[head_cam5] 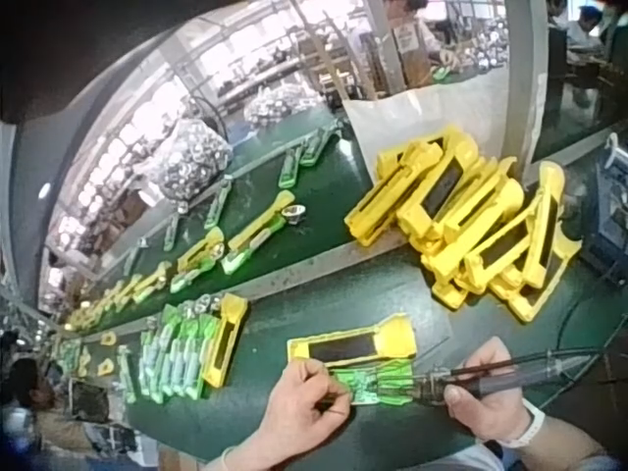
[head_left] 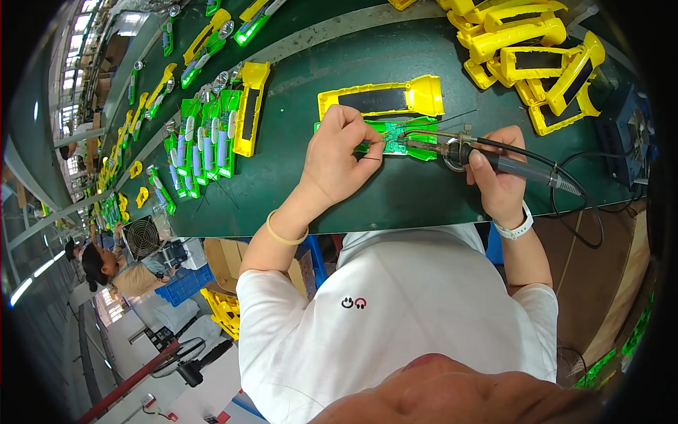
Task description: Soldering wires onto circuit boards for the assembly of solar-powered flashlights.
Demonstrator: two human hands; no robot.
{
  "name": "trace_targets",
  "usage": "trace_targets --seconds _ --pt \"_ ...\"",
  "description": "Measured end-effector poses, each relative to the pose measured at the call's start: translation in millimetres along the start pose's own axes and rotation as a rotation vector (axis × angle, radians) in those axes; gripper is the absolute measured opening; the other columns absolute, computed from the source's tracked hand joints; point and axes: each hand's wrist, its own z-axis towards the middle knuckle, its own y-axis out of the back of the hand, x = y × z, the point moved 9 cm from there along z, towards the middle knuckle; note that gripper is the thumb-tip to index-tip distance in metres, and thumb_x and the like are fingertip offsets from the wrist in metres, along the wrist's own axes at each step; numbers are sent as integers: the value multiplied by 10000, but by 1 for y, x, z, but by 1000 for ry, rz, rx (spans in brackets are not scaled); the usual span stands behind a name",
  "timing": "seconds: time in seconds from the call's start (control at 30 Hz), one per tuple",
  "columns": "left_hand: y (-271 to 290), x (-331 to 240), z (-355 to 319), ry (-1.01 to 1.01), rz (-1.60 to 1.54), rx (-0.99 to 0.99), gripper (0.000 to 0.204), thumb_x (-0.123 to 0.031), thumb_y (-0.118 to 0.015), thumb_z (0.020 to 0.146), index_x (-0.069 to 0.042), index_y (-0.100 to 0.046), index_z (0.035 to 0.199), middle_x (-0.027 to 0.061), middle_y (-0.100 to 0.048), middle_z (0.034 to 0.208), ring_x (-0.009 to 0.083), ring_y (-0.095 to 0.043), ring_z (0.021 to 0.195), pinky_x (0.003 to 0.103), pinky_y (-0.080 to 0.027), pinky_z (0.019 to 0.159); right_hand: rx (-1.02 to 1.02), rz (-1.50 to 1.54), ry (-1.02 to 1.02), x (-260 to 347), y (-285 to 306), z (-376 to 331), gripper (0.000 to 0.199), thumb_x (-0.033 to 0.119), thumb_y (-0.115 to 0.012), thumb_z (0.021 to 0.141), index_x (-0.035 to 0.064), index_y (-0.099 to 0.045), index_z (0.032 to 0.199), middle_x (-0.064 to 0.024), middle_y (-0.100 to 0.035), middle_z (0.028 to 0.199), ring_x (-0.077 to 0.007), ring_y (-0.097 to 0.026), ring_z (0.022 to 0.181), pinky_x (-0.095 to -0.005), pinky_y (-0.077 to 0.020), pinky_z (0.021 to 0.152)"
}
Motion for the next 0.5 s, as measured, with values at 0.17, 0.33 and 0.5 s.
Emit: trace_targets --seconds 0.17,0.33,0.5 --pt "2 -5 2 -31 19 15 134 -23 -680 637 -50 -607 747 62 -476 800 204 -498 759 299 -445 619 45 -76 -7 0 -4 1 258 57 -631 814 33 -393 911 -15 -507 718 -42 -478 627 -182 -389 544" --pt "3 -6 2 -30 32 20 136 -4 -684 632 -48 -620 744 49 -474 773 181 -488 729 276 -432 594 36 37 -90 -5 -3 2 241 77 -610 836 46 -383 913 -29 -515 705 -47 -470 560 -179 -381 496" --pt "2 -7 4 -18 25 45 129 -3 -679 635 -47 -611 736 48 -464 760 179 -480 732 274 -426 587 -38 76 -60 -1 5 0 253 102 -600 848 55 -374 951 -44 -522 709 -59 -460 527 -185 -385 475"
